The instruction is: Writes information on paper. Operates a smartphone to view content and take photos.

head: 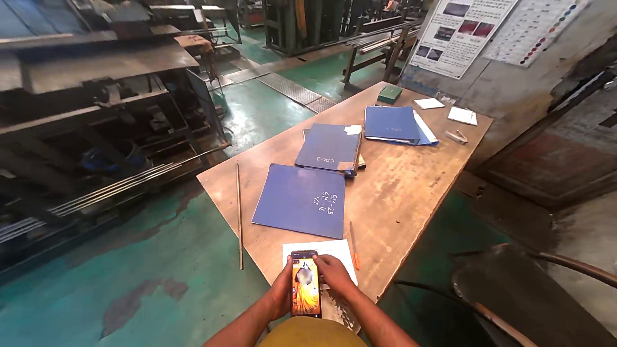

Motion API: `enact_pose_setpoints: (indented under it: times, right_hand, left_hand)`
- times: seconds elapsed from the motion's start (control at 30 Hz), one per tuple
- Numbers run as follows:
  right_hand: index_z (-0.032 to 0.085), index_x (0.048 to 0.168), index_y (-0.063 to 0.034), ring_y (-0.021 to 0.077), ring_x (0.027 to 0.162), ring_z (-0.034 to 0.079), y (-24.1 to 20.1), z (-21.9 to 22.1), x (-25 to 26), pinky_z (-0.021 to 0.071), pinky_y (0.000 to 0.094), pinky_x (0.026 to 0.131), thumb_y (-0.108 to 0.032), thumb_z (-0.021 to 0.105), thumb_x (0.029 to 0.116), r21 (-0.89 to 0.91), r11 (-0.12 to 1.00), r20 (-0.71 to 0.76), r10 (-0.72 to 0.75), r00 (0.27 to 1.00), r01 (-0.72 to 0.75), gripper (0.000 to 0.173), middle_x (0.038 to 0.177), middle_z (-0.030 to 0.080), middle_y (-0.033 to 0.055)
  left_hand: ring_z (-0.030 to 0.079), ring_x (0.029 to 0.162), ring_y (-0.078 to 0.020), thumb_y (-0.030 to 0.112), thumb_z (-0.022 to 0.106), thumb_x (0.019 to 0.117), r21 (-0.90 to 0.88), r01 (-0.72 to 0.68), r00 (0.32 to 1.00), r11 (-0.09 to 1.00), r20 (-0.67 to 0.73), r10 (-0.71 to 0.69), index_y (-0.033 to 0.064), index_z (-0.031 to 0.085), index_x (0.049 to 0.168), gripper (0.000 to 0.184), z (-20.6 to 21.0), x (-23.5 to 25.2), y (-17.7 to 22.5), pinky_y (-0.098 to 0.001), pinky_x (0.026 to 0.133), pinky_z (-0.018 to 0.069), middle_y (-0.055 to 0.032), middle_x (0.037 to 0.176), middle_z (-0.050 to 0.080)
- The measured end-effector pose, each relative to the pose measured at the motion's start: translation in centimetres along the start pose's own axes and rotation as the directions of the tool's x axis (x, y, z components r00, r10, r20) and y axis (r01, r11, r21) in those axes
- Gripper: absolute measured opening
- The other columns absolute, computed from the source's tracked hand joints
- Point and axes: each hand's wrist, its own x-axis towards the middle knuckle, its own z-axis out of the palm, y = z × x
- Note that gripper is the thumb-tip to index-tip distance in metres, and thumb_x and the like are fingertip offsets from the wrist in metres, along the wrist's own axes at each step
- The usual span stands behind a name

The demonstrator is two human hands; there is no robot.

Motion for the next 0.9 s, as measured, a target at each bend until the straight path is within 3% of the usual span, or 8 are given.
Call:
enact_pose_setpoints:
  times: [0.17, 0.3, 0.37, 0.4, 0.47, 0.57, 0.77, 0.9]
  right_hand:
    - [0.068, 0.116, -0.0033, 0.0263, 0.099, 0.071, -1.3, 0.7, 0.6, 0.0586, 0.0466, 0.086, -0.054, 0.039, 0.108, 0.003, 0.992, -0.071, 0.124, 0.99, -0.124, 0.059, 0.108, 0.071, 0.0164]
    - [0.071, 0.115, -0.0032, 0.0282, 0.103, 0.068, -1.5, 0.8, 0.9, 0.0532, 0.0498, 0.093, -0.054, 0.045, 0.106, -0.136, 0.984, -0.109, 0.096, 0.989, -0.111, 0.057, 0.111, 0.07, 0.0174]
    - [0.068, 0.12, -0.0023, 0.026, 0.101, 0.068, -1.3, 0.7, 0.5, 0.0552, 0.0464, 0.091, -0.04, 0.056, 0.1053, -0.088, 0.991, -0.063, 0.096, 0.993, -0.102, 0.042, 0.112, 0.069, 0.0168]
    - [0.064, 0.125, -0.0018, 0.0248, 0.1, 0.068, -1.2, 0.5, 0.0, 0.0564, 0.0443, 0.089, -0.026, 0.061, 0.1027, -0.032, 0.994, -0.015, 0.102, 0.995, -0.103, 0.033, 0.115, 0.068, 0.0164]
    - [0.059, 0.134, -0.0024, 0.0222, 0.099, 0.069, -1.0, 0.3, -1.5, 0.0588, 0.0409, 0.084, 0.0, 0.063, 0.09, 0.045, 0.994, 0.071, 0.092, 0.993, -0.096, 0.044, 0.118, 0.069, 0.0143]
    - [0.054, 0.14, -0.0027, 0.0192, 0.102, 0.069, 0.2, 0.0, -3.1, 0.0587, 0.0366, 0.084, 0.005, 0.063, 0.0832, 0.099, 0.993, 0.126, 0.057, 0.99, -0.07, 0.058, 0.124, 0.069, 0.0124]
    - [0.057, 0.136, -0.0003, 0.0213, 0.098, 0.068, 2.0, 1.2, -4.6, 0.0586, 0.0369, 0.083, -0.004, 0.061, 0.096, 0.162, 0.982, -0.007, 0.1, 0.995, -0.098, 0.041, 0.12, 0.067, 0.0161]
    - [0.059, 0.133, -0.0004, 0.0213, 0.096, 0.069, 2.5, 1.5, -4.8, 0.059, 0.0372, 0.082, -0.009, 0.058, 0.1009, 0.197, 0.973, -0.024, 0.127, 0.992, -0.12, 0.034, 0.116, 0.068, 0.0154]
  left_hand:
    - [0.069, 0.111, -0.0305, 0.066, 0.003, 0.1032, 0.039, -0.024, 1.0, 0.999, -0.003, 0.024, 0.0105, 0.052, 0.141, 0.083, 0.1, -0.1, -0.3, -0.0524, 0.095, 0.0572, -0.0168, 0.119, 0.071]
    - [0.07, 0.108, -0.0297, 0.066, 0.003, 0.1036, 0.07, -0.03, 0.999, 0.997, -0.026, 0.032, 0.0099, 0.052, 0.14, 0.082, 0.1, -0.1, -0.3, -0.0516, 0.092, 0.0581, -0.016, 0.117, 0.071]
    - [0.07, 0.107, -0.0296, 0.065, 0.003, 0.1039, 0.05, -0.019, 0.999, 0.999, -0.033, 0.021, 0.0097, 0.052, 0.139, 0.082, 0.1, -0.2, -0.4, -0.0511, 0.091, 0.0584, -0.0161, 0.116, 0.071]
    - [0.07, 0.107, -0.0296, 0.065, 0.003, 0.1041, 0.04, -0.02, 0.999, 0.999, -0.03, 0.021, 0.0096, 0.052, 0.139, 0.081, 0.1, -0.2, -0.5, -0.051, 0.091, 0.0584, -0.0162, 0.116, 0.071]
    - [0.07, 0.107, -0.0294, 0.065, 0.003, 0.1039, 0.028, -0.029, 0.999, 0.999, -0.016, 0.029, 0.0099, 0.052, 0.139, 0.082, -0.1, -0.1, -0.5, -0.0507, 0.092, 0.0584, -0.016, 0.117, 0.071]
    - [0.07, 0.109, -0.0301, 0.065, 0.002, 0.1037, 0.003, -0.036, 0.999, 0.999, 0.007, 0.036, 0.0093, 0.051, 0.141, 0.083, -0.3, 0.0, -0.7, -0.0507, 0.093, 0.0581, -0.0167, 0.119, 0.071]
    - [0.07, 0.109, -0.0296, 0.062, 0.013, 0.1066, -0.016, -0.043, 0.99, 0.999, -0.138, 0.04, 0.0094, 0.047, 0.145, 0.074, 0.4, -0.5, -0.7, -0.0499, 0.092, 0.0587, -0.017, 0.121, 0.07]
    - [0.071, 0.108, -0.0302, 0.062, 0.014, 0.1067, -0.02, -0.045, 0.99, 0.999, -0.135, 0.042, 0.0082, 0.049, 0.143, 0.073, 0.0, -0.2, -0.9, -0.0496, 0.092, 0.059, -0.0178, 0.12, 0.071]
